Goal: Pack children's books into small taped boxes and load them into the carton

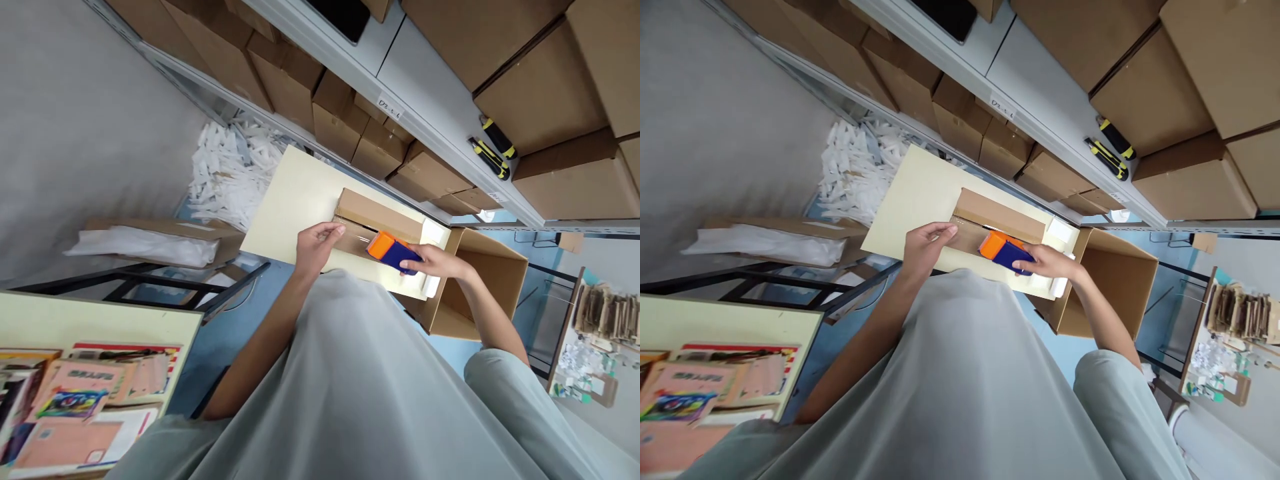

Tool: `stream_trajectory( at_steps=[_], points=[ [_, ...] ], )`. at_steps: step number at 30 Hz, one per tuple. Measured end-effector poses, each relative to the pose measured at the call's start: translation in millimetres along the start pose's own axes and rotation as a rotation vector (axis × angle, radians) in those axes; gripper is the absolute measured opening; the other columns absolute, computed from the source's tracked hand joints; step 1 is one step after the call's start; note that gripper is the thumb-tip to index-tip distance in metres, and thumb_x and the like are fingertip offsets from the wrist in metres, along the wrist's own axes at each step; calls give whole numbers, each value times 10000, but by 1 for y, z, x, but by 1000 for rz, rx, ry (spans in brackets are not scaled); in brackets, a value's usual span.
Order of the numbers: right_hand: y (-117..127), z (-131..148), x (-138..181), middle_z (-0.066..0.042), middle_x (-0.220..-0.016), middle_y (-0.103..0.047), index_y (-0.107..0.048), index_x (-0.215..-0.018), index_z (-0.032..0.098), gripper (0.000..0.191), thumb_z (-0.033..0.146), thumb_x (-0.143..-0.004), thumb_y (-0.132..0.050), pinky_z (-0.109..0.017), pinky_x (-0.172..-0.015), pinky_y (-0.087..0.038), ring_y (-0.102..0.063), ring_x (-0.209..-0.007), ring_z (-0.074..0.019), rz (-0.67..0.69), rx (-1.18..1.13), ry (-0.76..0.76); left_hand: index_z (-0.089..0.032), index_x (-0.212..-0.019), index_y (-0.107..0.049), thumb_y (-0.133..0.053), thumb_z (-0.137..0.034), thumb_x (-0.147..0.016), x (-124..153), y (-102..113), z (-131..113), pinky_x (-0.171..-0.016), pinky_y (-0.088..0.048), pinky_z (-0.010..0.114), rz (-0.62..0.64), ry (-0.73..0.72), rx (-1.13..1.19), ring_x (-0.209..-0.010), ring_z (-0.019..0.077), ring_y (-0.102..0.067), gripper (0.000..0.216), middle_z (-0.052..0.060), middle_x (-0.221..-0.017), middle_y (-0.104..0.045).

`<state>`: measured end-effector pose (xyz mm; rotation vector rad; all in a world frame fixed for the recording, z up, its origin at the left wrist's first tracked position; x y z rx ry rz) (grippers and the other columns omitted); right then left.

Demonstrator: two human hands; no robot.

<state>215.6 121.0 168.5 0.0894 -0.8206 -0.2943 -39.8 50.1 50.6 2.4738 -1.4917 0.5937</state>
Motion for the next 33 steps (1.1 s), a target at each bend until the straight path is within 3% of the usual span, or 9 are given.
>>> stream_trajectory(
  at_steps=[6, 14, 20, 27, 33],
  points=[
    [21, -12, -44, -43, -942, -856, -733, -1084, 207, 617, 781, -885, -842, -331, -843, -656, -805, -878, -234, 206, -121, -97, -181, -946, -871, -970, -604, -704, -28, -13, 41, -960, -648, 395, -80, 76, 174, -954, 252, -784, 497, 95, -949, -844],
    [15, -12, -66, -6, -879, -830, -719, -995, 216, 606, 792, -866, -857, -315, -881, -651, -793, -873, -214, 374, -132, -119, -193, -911, -846, -916, -536, -767, -35, 0, 47, -943, -666, 392, -159, 55, 123, -964, 253, -782, 378, 76, -935, -829],
    [21, -10, -66, -25, -925, -847, -704, -1035, 207, 623, 806, -903, -811, -315, -880, -647, -789, -890, -219, 391, -62, -131, -190, -911, -831, -915, -501, -744, -37, -3, 44, -907, -694, 398, -150, 113, 192, -903, 227, -773, 364, 64, -898, -803],
    [36, -16, -56, -52, -953, -853, -736, -1021, 198, 634, 827, -949, -742, -323, -893, -634, -778, -911, -228, 380, 14, -171, -165, -878, -796, -868, -372, -760, -42, 25, 47, -896, -719, 425, -258, 185, 219, -852, 217, -789, 249, 49, -849, -774],
    [36, -35, -72, -52, -917, -846, -771, -985, 183, 670, 848, -912, -765, -329, -893, -632, -774, -908, -229, 411, 9, -173, -168, -875, -787, -856, -348, -758, -48, 25, 57, -865, -724, 407, -260, 215, 222, -774, 192, -769, 226, 38, -800, -757]
  ],
)
Point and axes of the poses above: each hand's wrist, its own x-axis away from the middle knuckle, its own y-axis out of the back of the hand, z = x × y, the point moved 10 cm from there along -x, towards the middle knuckle
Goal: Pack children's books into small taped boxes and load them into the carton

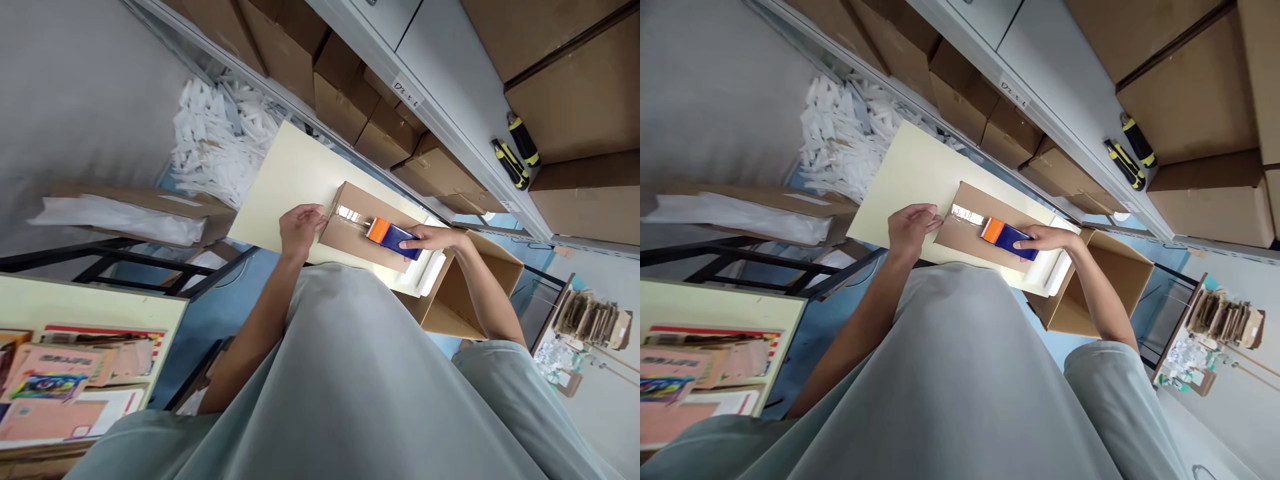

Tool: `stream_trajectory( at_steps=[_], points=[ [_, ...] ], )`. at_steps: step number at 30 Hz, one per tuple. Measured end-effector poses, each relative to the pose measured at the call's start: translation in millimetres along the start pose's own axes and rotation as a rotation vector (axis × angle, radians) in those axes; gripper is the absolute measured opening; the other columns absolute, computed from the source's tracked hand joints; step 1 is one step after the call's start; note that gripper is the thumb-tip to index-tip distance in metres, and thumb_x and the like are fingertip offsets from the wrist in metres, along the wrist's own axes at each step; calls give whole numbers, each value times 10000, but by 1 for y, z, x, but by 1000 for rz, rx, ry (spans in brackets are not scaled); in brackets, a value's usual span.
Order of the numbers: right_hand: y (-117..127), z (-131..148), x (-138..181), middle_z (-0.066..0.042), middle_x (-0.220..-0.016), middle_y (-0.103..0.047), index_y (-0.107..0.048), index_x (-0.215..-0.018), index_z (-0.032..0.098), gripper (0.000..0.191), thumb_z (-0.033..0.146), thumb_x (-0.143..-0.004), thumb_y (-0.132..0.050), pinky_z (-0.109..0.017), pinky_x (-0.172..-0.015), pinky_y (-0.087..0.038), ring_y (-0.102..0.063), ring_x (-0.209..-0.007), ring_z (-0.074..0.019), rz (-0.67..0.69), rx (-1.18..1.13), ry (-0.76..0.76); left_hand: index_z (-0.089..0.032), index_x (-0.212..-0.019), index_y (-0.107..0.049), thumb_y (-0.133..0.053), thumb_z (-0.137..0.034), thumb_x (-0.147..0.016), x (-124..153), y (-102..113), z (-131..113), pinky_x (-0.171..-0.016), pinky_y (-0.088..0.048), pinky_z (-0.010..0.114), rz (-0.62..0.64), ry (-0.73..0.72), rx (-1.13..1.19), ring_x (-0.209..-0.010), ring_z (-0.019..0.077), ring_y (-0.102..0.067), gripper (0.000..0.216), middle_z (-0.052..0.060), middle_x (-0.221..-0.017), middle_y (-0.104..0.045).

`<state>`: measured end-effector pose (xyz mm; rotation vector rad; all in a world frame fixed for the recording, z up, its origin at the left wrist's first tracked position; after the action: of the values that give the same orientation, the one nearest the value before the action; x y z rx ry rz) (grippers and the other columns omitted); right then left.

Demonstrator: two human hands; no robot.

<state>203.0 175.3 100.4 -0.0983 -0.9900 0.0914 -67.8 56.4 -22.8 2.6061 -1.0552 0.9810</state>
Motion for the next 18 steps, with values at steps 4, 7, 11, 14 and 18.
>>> stream_trajectory(
  at_steps=[4, 7, 11, 14, 18],
  points=[
    [4, -9, -13, -39, -870, -838, -758, -1029, 189, 668, 837, -878, -811, -336, -875, -643, -781, -868, -227, 13, -66, -3, -168, -864, -781, -846, -324, -753, -4, 0, 7, -834, -720, 395, -16, 23, 7, -754, 188, -760, 202, 39, -786, -752],
    [3, -11, -18, -48, -877, -843, -764, -1021, 184, 660, 828, -887, -814, -341, -874, -645, -786, -857, -224, 27, -74, 3, -166, -869, -780, -828, -320, -767, -8, 0, 11, -819, -708, 382, -17, 29, -2, -744, 186, -748, 191, 36, -779, -736],
    [1, -13, -22, -52, -868, -849, -773, -969, 177, 688, 855, -864, -820, -342, -863, -652, -786, -815, -217, 35, -82, -17, -168, -870, -775, -815, -316, -781, -15, -2, 19, -815, -679, 353, -21, 18, -41, -776, 181, -728, 177, 35, -805, -735],
    [1, -13, -23, -54, -852, -849, -784, -951, 171, 723, 881, -829, -831, -335, -845, -648, -775, -781, -207, 22, -91, -28, -174, -847, -774, -808, -294, -768, -21, -8, 27, -830, -639, 326, -6, 2, -92, -806, 183, -719, 148, 41, -813, -749],
    [-1, -8, -25, -70, -853, -845, -797, -878, 160, 746, 904, -823, -811, -313, -836, -614, -761, -790, -193, 36, -66, -2, -191, -924, -803, -813, -359, -804, -29, -13, 31, -875, -604, 331, 64, -24, -235, -839, 207, -739, 207, 53, -865, -776]
  ],
)
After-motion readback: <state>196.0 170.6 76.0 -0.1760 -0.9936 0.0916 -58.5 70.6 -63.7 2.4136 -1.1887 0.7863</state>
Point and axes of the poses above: each hand's wrist, its own x-axis away from the middle knuckle, its own y-axis out of the back of the hand, z = x × y, the point moved 10 cm from there along -x, towards the middle knuckle
